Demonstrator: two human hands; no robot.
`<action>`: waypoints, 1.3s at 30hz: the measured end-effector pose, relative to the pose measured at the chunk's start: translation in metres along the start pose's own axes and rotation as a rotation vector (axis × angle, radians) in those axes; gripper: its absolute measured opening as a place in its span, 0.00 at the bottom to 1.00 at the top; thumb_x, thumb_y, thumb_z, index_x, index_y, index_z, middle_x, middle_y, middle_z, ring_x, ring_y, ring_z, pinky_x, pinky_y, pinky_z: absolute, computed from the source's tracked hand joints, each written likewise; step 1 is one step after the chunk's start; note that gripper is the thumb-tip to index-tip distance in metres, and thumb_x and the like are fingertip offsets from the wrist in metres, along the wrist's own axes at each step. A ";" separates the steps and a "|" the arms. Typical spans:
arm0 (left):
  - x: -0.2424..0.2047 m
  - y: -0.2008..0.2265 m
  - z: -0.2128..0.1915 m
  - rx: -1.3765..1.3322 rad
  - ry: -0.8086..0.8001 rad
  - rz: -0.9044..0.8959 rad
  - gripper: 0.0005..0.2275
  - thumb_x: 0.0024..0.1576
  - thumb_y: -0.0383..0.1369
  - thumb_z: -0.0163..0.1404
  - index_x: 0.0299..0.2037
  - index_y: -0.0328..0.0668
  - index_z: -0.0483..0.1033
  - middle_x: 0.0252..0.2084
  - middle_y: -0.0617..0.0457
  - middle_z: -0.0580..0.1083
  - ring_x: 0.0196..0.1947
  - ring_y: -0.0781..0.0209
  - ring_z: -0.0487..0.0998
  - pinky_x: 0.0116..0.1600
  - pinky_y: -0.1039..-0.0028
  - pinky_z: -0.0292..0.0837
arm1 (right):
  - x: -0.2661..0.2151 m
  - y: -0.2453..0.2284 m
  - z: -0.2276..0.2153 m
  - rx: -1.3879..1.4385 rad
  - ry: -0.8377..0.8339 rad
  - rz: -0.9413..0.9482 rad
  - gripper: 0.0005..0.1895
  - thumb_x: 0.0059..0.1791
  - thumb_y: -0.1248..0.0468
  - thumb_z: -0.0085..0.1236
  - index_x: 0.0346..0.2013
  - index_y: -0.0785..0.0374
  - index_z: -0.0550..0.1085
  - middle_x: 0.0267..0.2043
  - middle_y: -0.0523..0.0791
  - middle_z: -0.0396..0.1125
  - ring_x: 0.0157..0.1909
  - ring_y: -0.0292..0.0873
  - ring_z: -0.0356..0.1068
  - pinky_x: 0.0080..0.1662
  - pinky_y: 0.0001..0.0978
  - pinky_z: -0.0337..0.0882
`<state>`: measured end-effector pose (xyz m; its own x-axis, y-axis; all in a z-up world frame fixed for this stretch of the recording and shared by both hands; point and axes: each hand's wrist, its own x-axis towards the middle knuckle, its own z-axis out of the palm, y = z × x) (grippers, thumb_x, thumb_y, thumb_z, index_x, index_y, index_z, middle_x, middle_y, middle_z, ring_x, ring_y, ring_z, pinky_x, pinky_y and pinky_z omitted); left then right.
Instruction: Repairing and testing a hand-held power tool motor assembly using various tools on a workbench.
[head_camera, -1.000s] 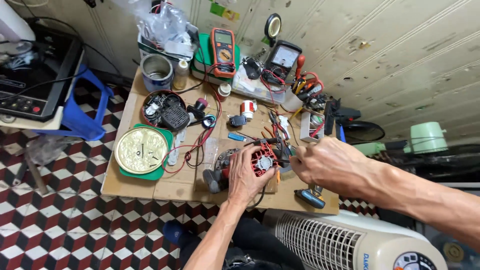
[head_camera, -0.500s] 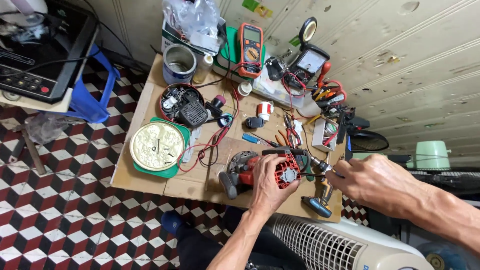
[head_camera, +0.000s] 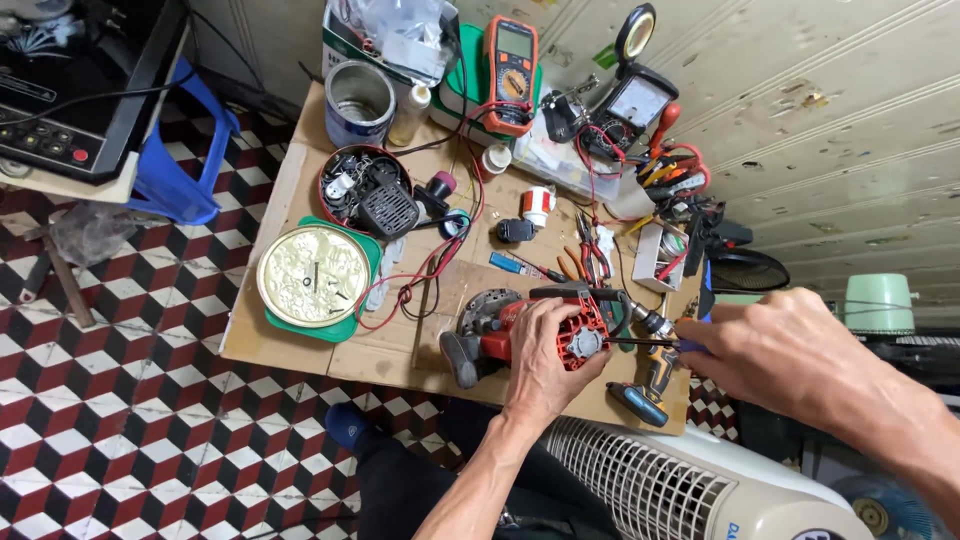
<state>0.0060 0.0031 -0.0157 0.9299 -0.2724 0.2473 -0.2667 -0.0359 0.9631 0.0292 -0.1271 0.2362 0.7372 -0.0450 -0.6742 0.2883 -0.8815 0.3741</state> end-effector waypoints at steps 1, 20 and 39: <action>-0.001 0.000 0.001 0.005 0.002 0.005 0.33 0.46 0.37 0.69 0.60 0.40 0.65 0.60 0.41 0.67 0.64 0.40 0.65 0.70 0.50 0.55 | 0.001 -0.001 0.000 0.001 0.007 0.000 0.17 0.47 0.45 0.54 0.45 0.48 0.76 0.32 0.42 0.72 0.28 0.50 0.75 0.30 0.46 0.74; 0.003 0.004 -0.015 0.130 -0.098 -0.043 0.32 0.46 0.40 0.69 0.59 0.41 0.69 0.63 0.42 0.69 0.63 0.43 0.69 0.67 0.58 0.63 | 0.036 -0.034 0.098 2.038 1.261 -0.376 0.19 0.56 0.61 0.54 0.23 0.66 0.66 0.22 0.48 0.62 0.21 0.39 0.60 0.25 0.31 0.62; -0.003 0.013 -0.003 0.244 0.024 0.059 0.16 0.52 0.35 0.63 0.49 0.44 0.76 0.61 0.43 0.72 0.64 0.42 0.69 0.70 0.55 0.63 | 0.037 -0.081 0.078 2.158 1.493 -0.191 0.18 0.57 0.69 0.49 0.22 0.65 0.60 0.15 0.42 0.56 0.16 0.30 0.50 0.24 0.28 0.53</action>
<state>0.0001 0.0061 -0.0037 0.9160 -0.2577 0.3076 -0.3711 -0.2525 0.8936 -0.0146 -0.0934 0.1314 0.7640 -0.5716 0.2992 0.3931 0.0448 -0.9184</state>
